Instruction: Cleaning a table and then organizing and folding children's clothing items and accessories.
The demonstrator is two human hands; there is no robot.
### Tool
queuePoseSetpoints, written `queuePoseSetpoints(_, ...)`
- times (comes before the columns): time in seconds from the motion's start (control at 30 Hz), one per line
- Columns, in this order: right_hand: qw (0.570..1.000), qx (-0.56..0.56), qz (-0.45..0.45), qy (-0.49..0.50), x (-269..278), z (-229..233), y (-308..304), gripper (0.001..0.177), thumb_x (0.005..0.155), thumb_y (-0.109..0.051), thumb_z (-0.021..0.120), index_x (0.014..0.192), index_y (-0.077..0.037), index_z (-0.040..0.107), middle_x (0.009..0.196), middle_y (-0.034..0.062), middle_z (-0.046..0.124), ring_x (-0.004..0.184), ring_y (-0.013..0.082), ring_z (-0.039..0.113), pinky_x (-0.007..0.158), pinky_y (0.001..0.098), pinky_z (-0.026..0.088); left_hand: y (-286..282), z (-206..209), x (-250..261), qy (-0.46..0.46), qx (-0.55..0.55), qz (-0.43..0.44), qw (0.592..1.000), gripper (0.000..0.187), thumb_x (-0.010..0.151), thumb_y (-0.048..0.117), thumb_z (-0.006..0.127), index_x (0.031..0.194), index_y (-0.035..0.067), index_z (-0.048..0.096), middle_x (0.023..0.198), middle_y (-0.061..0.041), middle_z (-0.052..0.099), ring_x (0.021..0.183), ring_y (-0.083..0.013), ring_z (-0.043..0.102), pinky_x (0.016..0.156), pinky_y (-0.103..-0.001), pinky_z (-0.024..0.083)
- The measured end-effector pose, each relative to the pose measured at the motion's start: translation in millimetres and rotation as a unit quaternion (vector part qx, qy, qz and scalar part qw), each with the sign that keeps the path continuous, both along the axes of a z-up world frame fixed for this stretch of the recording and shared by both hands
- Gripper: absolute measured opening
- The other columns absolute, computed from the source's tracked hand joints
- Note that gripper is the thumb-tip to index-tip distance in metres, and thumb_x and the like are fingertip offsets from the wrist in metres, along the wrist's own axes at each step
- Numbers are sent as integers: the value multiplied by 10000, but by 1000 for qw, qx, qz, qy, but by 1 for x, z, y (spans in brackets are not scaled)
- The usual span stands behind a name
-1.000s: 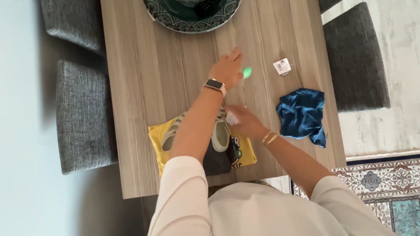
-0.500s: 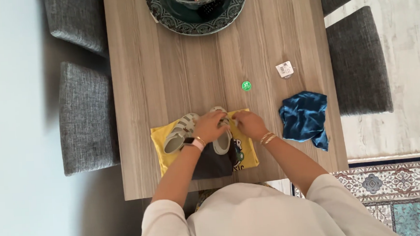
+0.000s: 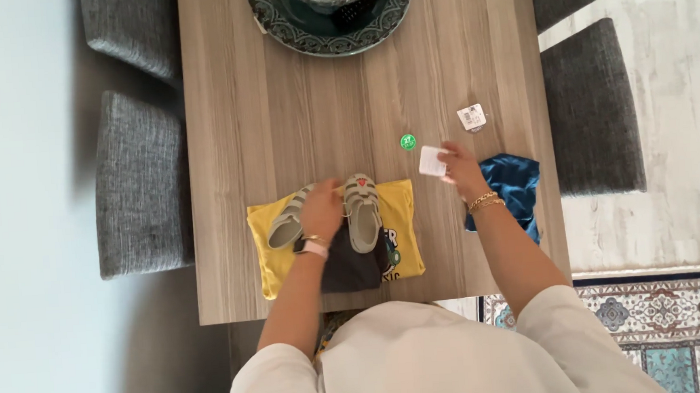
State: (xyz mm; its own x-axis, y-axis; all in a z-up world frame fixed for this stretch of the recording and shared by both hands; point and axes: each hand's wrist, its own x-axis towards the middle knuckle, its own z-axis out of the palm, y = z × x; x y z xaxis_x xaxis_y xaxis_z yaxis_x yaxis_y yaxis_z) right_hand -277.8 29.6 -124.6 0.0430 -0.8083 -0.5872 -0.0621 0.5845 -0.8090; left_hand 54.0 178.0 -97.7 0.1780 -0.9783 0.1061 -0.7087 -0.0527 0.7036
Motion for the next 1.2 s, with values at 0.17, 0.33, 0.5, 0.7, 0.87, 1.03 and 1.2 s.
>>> queuePoseSetpoints(0.17,893,-336,153,258,26,-18,21,469,901,-187,711,1334,-57,583,1124,155,690,1017,270,673,863,380,537,29,35,28,-105,90,-13,990,261,868,168,672,1122,134,722,1178,-73,696,1131,-339,624,969,-496,481)
queuePoseSetpoints(0.33,871,-352,294,178,123,69,86,299,943,-151,630,1232,-90,673,1154,143,700,1069,323,669,931,395,533,44,36,26,-243,42,-96,964,312,635,253,760,922,131,754,1256,-56,654,1215,-308,546,1018,-540,380)
queuePoseSetpoints(0.5,728,-460,457,224,157,82,105,358,860,-289,752,1144,-81,688,1180,125,673,1133,341,611,972,464,491,54,3,36,-171,20,-49,984,181,834,211,760,1006,160,734,1186,18,676,1222,-231,581,1078,-461,418)
queuePoseSetpoints(0.7,705,-389,502,315,161,70,108,541,795,-388,794,1236,-109,652,1355,123,584,1300,365,525,1036,465,473,50,20,37,-149,42,-92,984,306,811,254,761,1097,152,728,1199,-22,665,1220,-266,553,1056,-475,408)
queuePoseSetpoints(0.87,708,-318,507,376,174,69,118,805,699,-402,866,1381,-125,539,1525,217,364,1405,493,351,1093,498,408,28,2,16,-218,-9,-129,967,298,774,252,757,1064,187,743,1272,-42,649,1311,-270,495,1091,-548,339)
queuePoseSetpoints(1.03,747,-269,473,383,163,60,121,821,681,-292,868,1417,-183,521,1623,228,257,1435,520,311,1120,508,394,10,2,21,-124,-4,-118,985,293,767,254,756,1040,151,738,1153,-36,695,1226,-281,553,1053,-586,325)
queuePoseSetpoints(1.2,766,-288,446,362,151,56,126,766,664,-208,860,1371,-211,566,1643,159,271,1449,450,349,1126,486,407,-7,-25,57,390,169,-98,900,182,976,264,605,979,87,644,888,-9,724,877,-151,688,841,-327,541)
